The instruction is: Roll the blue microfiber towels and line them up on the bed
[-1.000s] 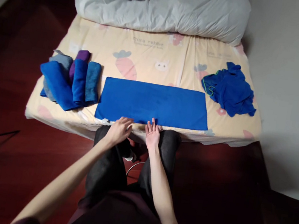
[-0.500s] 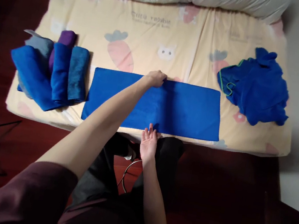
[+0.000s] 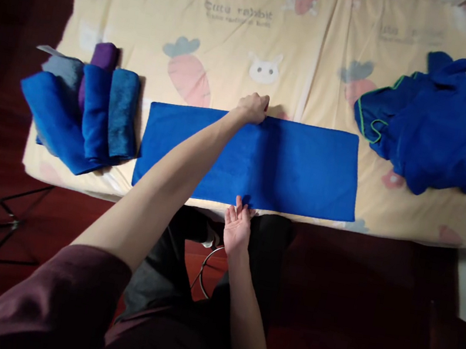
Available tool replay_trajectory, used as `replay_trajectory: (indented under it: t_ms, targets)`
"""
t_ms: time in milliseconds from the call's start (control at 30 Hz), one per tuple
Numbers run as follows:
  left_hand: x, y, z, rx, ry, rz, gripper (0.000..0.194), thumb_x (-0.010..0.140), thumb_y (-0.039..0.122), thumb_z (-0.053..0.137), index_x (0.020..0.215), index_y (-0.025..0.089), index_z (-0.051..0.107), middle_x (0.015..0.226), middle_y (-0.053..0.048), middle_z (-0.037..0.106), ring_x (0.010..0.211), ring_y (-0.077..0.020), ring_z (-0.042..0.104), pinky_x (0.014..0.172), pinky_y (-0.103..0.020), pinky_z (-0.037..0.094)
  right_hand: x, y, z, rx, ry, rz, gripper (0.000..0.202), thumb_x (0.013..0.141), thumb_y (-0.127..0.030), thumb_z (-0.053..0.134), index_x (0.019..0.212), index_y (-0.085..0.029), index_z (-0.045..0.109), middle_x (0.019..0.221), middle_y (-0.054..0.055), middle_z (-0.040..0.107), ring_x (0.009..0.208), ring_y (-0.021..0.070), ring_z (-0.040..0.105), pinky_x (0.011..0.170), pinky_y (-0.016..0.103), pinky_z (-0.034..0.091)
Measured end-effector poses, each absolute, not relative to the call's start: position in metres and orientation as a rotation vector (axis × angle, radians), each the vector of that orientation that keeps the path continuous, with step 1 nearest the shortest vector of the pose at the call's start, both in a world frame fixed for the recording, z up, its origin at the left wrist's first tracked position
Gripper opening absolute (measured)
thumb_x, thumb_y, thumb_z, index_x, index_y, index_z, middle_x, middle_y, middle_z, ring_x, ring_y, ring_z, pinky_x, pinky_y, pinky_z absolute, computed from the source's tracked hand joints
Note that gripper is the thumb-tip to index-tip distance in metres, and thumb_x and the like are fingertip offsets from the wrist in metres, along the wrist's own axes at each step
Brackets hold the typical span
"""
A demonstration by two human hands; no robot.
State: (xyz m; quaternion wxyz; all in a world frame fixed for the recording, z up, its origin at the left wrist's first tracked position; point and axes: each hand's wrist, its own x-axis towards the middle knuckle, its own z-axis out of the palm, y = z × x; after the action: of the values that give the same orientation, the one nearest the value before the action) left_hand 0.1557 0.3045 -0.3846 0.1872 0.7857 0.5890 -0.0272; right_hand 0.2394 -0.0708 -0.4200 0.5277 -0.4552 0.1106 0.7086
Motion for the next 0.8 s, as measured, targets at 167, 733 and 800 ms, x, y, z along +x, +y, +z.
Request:
replay_trajectory:
  t_ms: [167, 733, 800]
  targets:
    - [0.158, 0.292, -0.369, 1.979, 1.751, -0.001, 0.05, 0.106, 0.026, 0.053, 0.149, 0.002, 0.048, 0.146, -0.022, 0.055, 0.134, -0.0297, 0.055, 0.118, -0.045, 0.042, 0.241, -0.072, -0.414, -1.132, 0.302, 1.664, 0.012, 0.1, -0.038, 0.064, 0.109, -0.03, 0.062, 0.129, 0.005, 0.078, 0.116, 0.019, 0.075, 0.112, 0.047, 0.058]
    - [0.161, 0.261, -0.273, 1.954, 1.718, 0.445, 0.028, 0.087, 0.009, 0.062, 0.113, 0.011, 0.071, 0.104, -0.014, 0.073, 0.109, -0.0262, 0.066, 0.105, -0.038, 0.052, 0.26, -0.088, -0.361, -1.272, -0.275, 1.3, 0.061, 0.069, -0.07, 0.091, 0.075, -0.02, 0.056, 0.09, 0.014, 0.083, 0.083, 0.0288, 0.082, 0.094, 0.046, 0.065]
    - [0.16, 0.246, -0.229, 1.912, 1.671, 0.564, 0.022, 0.085, 0.008, 0.064, 0.105, 0.013, 0.071, 0.094, -0.011, 0.073, 0.095, -0.024, 0.068, 0.098, -0.038, 0.056, 0.279, -0.094, -0.338, -1.294, -0.43, 1.198, 0.06, 0.07, -0.072, 0.088, 0.076, -0.019, 0.061, 0.087, 0.013, 0.082, 0.076, 0.026, 0.079, 0.086, 0.042, 0.065]
